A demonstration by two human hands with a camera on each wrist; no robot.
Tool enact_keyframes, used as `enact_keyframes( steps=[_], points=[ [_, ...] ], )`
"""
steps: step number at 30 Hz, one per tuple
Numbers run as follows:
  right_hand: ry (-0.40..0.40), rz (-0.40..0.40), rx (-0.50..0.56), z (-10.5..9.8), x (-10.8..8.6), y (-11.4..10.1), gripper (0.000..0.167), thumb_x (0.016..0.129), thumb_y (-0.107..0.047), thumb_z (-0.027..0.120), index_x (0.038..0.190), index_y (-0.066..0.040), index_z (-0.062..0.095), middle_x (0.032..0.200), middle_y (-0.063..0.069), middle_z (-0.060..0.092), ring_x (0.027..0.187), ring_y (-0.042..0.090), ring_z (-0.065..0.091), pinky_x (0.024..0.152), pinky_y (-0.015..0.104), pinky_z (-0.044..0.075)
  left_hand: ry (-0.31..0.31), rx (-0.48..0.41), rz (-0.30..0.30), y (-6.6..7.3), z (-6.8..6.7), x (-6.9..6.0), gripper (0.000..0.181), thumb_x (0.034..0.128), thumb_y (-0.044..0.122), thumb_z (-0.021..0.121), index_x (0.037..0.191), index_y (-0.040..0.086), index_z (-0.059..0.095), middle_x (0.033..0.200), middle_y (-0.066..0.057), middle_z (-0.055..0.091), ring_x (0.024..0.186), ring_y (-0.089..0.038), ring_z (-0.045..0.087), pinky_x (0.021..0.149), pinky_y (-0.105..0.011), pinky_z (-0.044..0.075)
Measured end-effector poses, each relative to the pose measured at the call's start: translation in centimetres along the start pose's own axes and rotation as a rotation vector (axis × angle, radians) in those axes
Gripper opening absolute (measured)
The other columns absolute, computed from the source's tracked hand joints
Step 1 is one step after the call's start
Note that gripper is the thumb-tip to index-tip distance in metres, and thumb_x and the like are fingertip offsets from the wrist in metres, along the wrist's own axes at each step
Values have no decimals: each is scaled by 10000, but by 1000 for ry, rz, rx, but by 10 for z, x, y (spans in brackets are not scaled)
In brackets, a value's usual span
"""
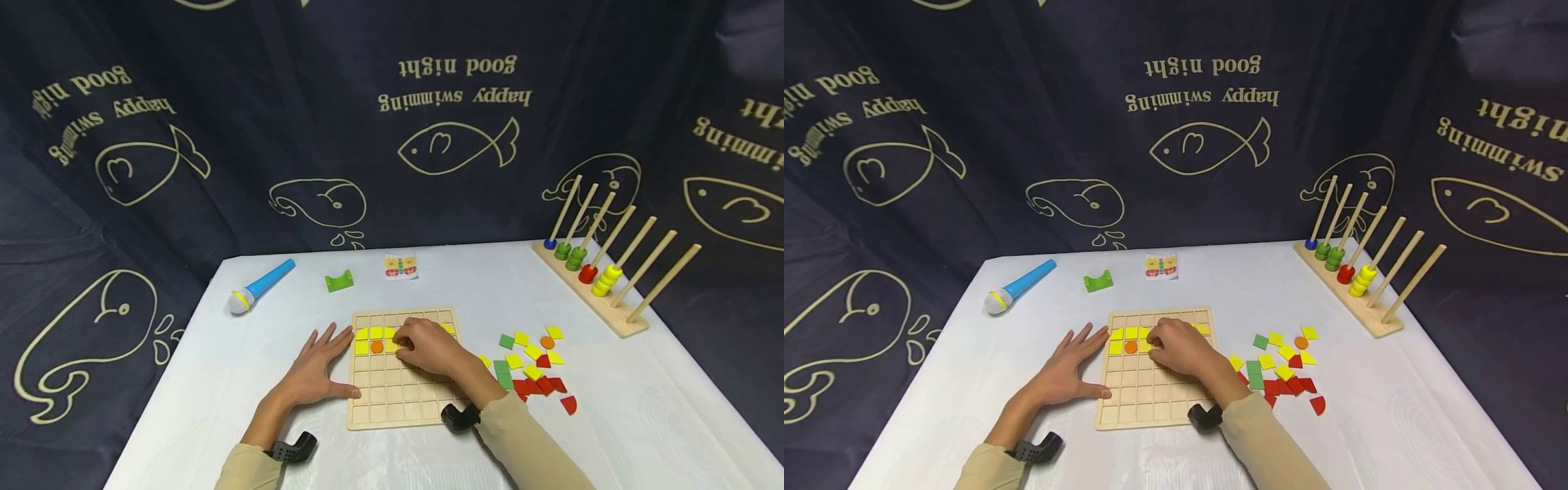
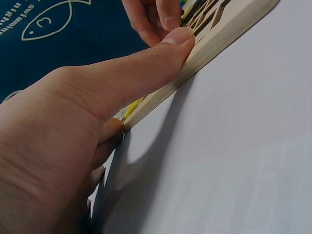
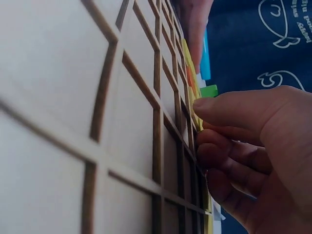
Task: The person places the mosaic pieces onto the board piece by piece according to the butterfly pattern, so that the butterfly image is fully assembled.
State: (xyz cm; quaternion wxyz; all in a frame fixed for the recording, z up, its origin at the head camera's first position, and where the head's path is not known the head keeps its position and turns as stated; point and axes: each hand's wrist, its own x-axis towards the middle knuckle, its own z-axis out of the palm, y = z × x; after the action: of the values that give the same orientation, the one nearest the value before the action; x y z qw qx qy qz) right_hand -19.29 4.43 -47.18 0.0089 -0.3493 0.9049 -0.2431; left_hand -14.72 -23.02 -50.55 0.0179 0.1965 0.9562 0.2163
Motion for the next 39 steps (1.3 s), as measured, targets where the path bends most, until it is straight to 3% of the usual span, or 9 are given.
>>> enact_keyframes(
  steps=[6,22,30,39],
  points=[
    [15,-16,4,-7,-11,4,186,867,-219,694,1037,-153,726,847,-99,564,721,59,498,652,232,459,1,5,0,-2,2,0,1177,584,801,684,1507,159,336,1553,94,252,1454,-210,74,1161,-474,18],
    [92,77,-2,-30,-55,31,224,843,-218,747,1048,-129,730,893,-94,608,740,88,513,693,282,476,-5,-3,-3,-1,7,-4,1183,579,806,681,1506,156,338,1553,90,253,1453,-216,79,1161,-473,15],
    [135,179,-10,-41,-79,52,214,828,-203,756,1031,-136,738,850,-123,587,717,74,501,652,267,470,2,4,14,-1,4,-1,1172,593,791,688,1510,155,329,1556,72,254,1454,-222,82,1159,-484,22],
    [124,233,-8,-49,-90,69,243,827,-214,760,1055,-134,729,846,-135,572,734,87,504,668,281,480,12,-16,15,1,1,-1,1172,591,775,707,1503,134,344,1554,42,276,1452,-249,95,1154,-508,23]
  ],
)
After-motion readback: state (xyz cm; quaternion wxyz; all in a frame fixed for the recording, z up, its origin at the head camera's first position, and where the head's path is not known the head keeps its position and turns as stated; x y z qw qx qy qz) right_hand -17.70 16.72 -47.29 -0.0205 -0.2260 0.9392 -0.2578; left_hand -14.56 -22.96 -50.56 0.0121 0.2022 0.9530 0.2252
